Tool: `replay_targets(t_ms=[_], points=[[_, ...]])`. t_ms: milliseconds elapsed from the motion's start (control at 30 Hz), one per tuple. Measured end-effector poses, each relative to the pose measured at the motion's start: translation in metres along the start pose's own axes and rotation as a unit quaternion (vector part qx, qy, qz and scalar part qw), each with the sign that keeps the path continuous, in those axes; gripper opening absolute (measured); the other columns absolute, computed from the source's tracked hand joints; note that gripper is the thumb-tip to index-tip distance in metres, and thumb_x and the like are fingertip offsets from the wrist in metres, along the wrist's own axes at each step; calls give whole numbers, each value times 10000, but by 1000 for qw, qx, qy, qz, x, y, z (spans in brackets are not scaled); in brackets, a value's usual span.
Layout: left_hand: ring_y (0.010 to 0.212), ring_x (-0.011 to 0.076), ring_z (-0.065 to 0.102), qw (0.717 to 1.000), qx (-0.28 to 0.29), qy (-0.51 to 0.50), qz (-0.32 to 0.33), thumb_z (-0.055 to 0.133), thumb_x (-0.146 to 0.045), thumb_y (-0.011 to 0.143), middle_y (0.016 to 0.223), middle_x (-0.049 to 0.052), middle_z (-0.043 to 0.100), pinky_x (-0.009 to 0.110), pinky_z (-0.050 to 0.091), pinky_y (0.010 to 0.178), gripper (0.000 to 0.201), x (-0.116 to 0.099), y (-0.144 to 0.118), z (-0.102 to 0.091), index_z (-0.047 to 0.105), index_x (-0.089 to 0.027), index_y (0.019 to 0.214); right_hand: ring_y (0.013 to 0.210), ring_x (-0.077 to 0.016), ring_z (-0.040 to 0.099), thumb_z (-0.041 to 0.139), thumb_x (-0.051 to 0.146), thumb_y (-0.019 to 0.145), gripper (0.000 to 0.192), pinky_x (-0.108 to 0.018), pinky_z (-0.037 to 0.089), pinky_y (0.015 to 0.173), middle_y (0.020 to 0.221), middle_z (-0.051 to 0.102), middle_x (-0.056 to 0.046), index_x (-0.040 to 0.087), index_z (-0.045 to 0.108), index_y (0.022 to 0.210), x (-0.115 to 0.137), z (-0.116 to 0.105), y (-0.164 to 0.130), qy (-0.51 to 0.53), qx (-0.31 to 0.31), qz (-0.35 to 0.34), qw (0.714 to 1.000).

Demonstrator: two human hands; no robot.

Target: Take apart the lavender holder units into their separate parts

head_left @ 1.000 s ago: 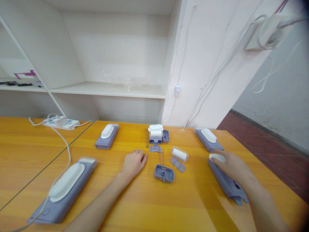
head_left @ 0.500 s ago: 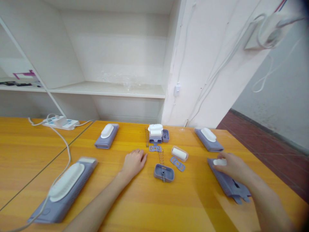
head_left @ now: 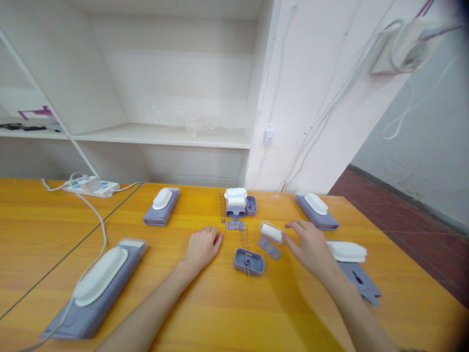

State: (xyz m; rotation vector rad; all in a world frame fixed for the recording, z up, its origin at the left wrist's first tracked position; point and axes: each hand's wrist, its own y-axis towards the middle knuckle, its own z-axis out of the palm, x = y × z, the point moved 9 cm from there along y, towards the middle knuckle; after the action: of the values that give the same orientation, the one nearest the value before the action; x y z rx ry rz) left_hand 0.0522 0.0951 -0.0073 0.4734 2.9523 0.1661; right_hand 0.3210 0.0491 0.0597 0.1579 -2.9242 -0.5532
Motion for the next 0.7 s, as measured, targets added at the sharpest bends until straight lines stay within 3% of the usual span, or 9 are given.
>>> replay_targets(t_ms=[100, 167, 333, 433, 500, 567, 633, 700], points=[[839, 216, 610, 1000, 3, -2, -2, 325, -395, 955, 889, 87, 641, 293, 387, 646, 348, 0, -1, 0, 578, -182, 849, 970, -252, 537, 489, 363, 870, 224, -349, 400, 779, 1030, 625, -76, 241, 612, 1012, 31, 20, 1, 1, 27, -31, 999], [839, 212, 611, 1000, 6, -3, -5, 324, -398, 955, 893, 87, 640, 291, 388, 650, 351, 1, -2, 0, 582, -183, 855, 1019, -268, 516, 513, 352, 855, 283, -355, 396, 790, 1114, 598, -92, 245, 585, 1107, 37, 28, 1, -7, 18, -31, 999], [852, 209, 610, 1000, 9, -4, -7, 337, -391, 953, 894, 86, 642, 285, 389, 666, 336, 2, -2, 1, 582, -182, 857, 1040, -266, 525, 481, 309, 871, 358, -379, 405, 856, 1124, 604, -97, 236, 537, 1217, 26, 47, 3, 48, 12, -11, 999], [853, 213, 609, 1000, 8, -4, -5, 330, -394, 955, 897, 87, 641, 290, 390, 667, 341, 1, -2, 1, 580, -184, 856, 982, -262, 566, 528, 365, 837, 369, -390, 429, 850, 1025, 640, -92, 219, 567, 1174, 8, 52, 3, 180, 10, 72, 981], [854, 216, 609, 1000, 8, -5, -4, 322, -398, 956, 900, 88, 641, 293, 392, 667, 349, 1, -2, 0, 581, -185, 859, 865, -241, 606, 561, 424, 809, 430, -367, 472, 757, 932, 658, -75, 207, 546, 1181, -7, 61, 1, 350, 35, 176, 919], [856, 216, 609, 1000, 10, -6, -4, 320, -396, 955, 901, 90, 640, 295, 397, 674, 350, 1, -2, 0, 586, -186, 865, 764, -211, 616, 560, 465, 805, 447, -325, 486, 638, 896, 660, -56, 211, 530, 1171, -11, 72, -5, 538, 74, 261, 798], [860, 215, 609, 1000, 13, -6, -6, 325, -393, 953, 899, 91, 640, 296, 402, 681, 348, 1, -2, 0, 590, -185, 870, 752, -187, 612, 540, 468, 818, 380, -294, 483, 585, 942, 652, -47, 228, 549, 1113, -3, 70, -6, 674, 101, 282, 675], [863, 214, 610, 1000, 15, -6, -8, 328, -393, 952, 899, 91, 641, 292, 403, 681, 346, 1, -1, 1, 591, -183, 871, 744, -173, 605, 529, 448, 827, 302, -282, 485, 572, 943, 644, -35, 236, 573, 1038, 2, 60, -5, 735, 105, 277, 610]])
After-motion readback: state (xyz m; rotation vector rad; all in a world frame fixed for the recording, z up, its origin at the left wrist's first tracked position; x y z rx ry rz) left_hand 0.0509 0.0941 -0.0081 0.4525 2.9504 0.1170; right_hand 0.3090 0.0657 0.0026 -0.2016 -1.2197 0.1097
